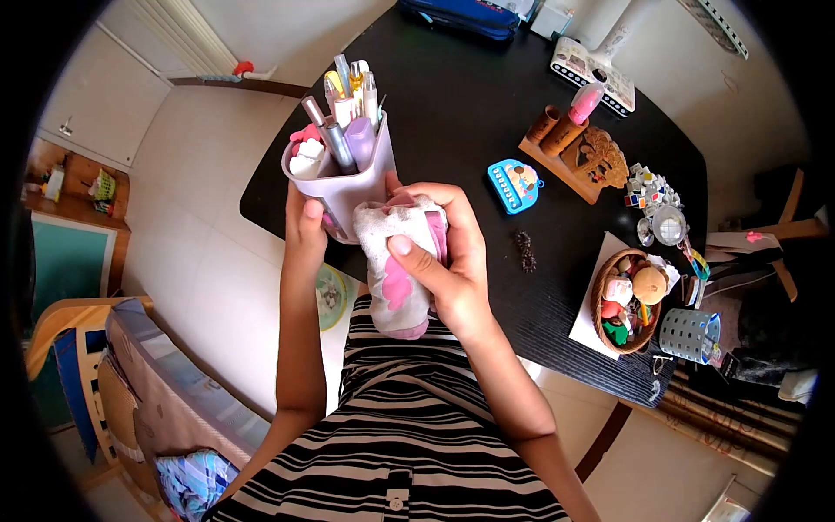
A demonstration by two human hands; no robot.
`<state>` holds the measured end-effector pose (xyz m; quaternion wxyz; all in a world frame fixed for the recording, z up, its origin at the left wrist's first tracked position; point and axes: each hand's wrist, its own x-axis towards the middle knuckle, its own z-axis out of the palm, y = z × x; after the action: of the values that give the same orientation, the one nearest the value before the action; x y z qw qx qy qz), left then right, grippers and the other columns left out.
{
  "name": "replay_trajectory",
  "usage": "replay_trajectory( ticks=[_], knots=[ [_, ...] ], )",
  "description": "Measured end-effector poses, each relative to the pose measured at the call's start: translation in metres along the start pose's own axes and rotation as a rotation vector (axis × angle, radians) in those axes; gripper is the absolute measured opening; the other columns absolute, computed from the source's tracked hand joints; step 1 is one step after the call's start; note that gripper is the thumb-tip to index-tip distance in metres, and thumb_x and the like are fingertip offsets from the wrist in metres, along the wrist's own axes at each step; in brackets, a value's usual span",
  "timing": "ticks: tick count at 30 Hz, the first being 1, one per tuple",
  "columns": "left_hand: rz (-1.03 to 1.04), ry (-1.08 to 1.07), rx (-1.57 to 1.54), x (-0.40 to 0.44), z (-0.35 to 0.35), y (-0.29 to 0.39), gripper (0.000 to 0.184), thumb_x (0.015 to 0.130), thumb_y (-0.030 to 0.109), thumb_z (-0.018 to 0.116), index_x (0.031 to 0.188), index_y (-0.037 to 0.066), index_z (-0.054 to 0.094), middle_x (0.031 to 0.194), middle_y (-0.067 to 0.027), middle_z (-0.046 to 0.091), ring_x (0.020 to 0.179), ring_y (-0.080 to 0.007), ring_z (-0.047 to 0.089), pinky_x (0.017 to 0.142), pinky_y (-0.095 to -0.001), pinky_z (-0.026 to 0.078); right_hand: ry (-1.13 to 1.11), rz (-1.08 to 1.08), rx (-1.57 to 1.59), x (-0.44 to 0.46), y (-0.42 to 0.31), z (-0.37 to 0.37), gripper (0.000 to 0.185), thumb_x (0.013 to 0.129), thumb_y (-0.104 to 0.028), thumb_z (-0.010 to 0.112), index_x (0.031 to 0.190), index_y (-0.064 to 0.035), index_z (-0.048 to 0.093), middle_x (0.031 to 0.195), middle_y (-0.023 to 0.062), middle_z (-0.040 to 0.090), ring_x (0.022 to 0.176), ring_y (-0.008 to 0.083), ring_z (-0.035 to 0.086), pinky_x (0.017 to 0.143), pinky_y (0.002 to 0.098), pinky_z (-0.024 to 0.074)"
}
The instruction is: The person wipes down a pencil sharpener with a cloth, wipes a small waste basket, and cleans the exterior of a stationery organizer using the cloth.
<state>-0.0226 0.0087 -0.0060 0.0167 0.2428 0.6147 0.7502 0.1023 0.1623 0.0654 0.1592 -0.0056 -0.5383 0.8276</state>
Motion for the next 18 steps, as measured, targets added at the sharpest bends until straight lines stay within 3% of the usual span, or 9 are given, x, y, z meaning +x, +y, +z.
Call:
replay_trajectory(
  ticks=[3, 6, 10, 11, 14, 18],
  knots=[
    [0.029, -0.014, -0.065, 0.003, 0.001, -0.001, 0.105, 0.091, 0.067, 0.060, 0.160, -0.002, 0.019, 0.156, -0.0184, 0.039, 0.144, -0.0266, 0.040, 0.118, -0.0386, 0.031, -0.048, -0.067, 0.014, -0.001, 0.005, 0.002, 0.037, 0.094, -0.004, 0.071, 0.126, -0.0009, 0.055, 0.119, 0.0096, 0.065, 0.115, 0.0168, 0.061, 0.111, 0.0345, 0.0417],
    [0.034, 0.011, -0.101, 0.002, 0.002, -0.002, 0.106, 0.090, 0.068, 0.061, 0.160, -0.002, 0.020, 0.155, -0.0182, 0.040, 0.143, -0.0267, 0.041, 0.118, -0.0386, 0.032, -0.090, -0.084, -0.012, -0.005, 0.008, 0.001, 0.039, 0.093, -0.003, 0.072, 0.128, -0.0012, 0.054, 0.119, 0.0087, 0.065, 0.114, 0.0161, 0.060, 0.110, 0.0336, 0.0417],
    [0.055, 0.034, -0.131, 0.004, 0.004, -0.001, 0.118, 0.084, 0.077, 0.064, 0.160, -0.001, 0.020, 0.154, -0.0180, 0.041, 0.141, -0.0271, 0.045, 0.116, -0.0383, 0.035, -0.122, -0.074, -0.043, -0.009, 0.007, 0.004, 0.040, 0.092, 0.001, 0.071, 0.129, -0.0008, 0.054, 0.118, 0.0086, 0.065, 0.118, 0.0164, 0.060, 0.118, 0.0377, 0.0342],
    [0.020, 0.043, -0.196, -0.003, 0.002, -0.009, 0.127, 0.075, 0.076, 0.076, 0.160, -0.001, 0.020, 0.154, -0.0164, 0.042, 0.140, -0.0264, 0.046, 0.116, -0.0384, 0.037, -0.137, -0.080, -0.054, -0.009, 0.008, 0.004, 0.041, 0.092, 0.002, 0.071, 0.129, -0.0006, 0.054, 0.118, 0.0086, 0.065, 0.119, 0.0164, 0.060, 0.120, 0.0386, 0.0322],
    [-0.031, 0.077, -0.231, -0.010, 0.003, -0.006, 0.134, 0.066, 0.068, 0.087, 0.159, 0.000, 0.021, 0.154, -0.0150, 0.043, 0.139, -0.0258, 0.047, 0.115, -0.0384, 0.039, -0.151, -0.097, -0.081, -0.010, 0.009, 0.007, 0.041, 0.092, 0.003, 0.071, 0.129, 0.0002, 0.054, 0.117, 0.0095, 0.066, 0.122, 0.0181, 0.059, 0.123, 0.0408, 0.0262],
    [-0.110, 0.093, -0.321, -0.010, -0.006, -0.018, 0.137, 0.060, 0.064, 0.093, 0.158, 0.000, 0.024, 0.151, -0.0146, 0.046, 0.137, -0.0254, 0.050, 0.113, -0.0378, 0.042, -0.215, -0.137, -0.146, -0.012, 0.008, 0.008, 0.040, 0.091, 0.005, 0.070, 0.128, 0.0011, 0.055, 0.120, 0.0124, 0.065, 0.137, 0.0235, 0.052, 0.118, 0.0381, 0.0341]
  ],
)
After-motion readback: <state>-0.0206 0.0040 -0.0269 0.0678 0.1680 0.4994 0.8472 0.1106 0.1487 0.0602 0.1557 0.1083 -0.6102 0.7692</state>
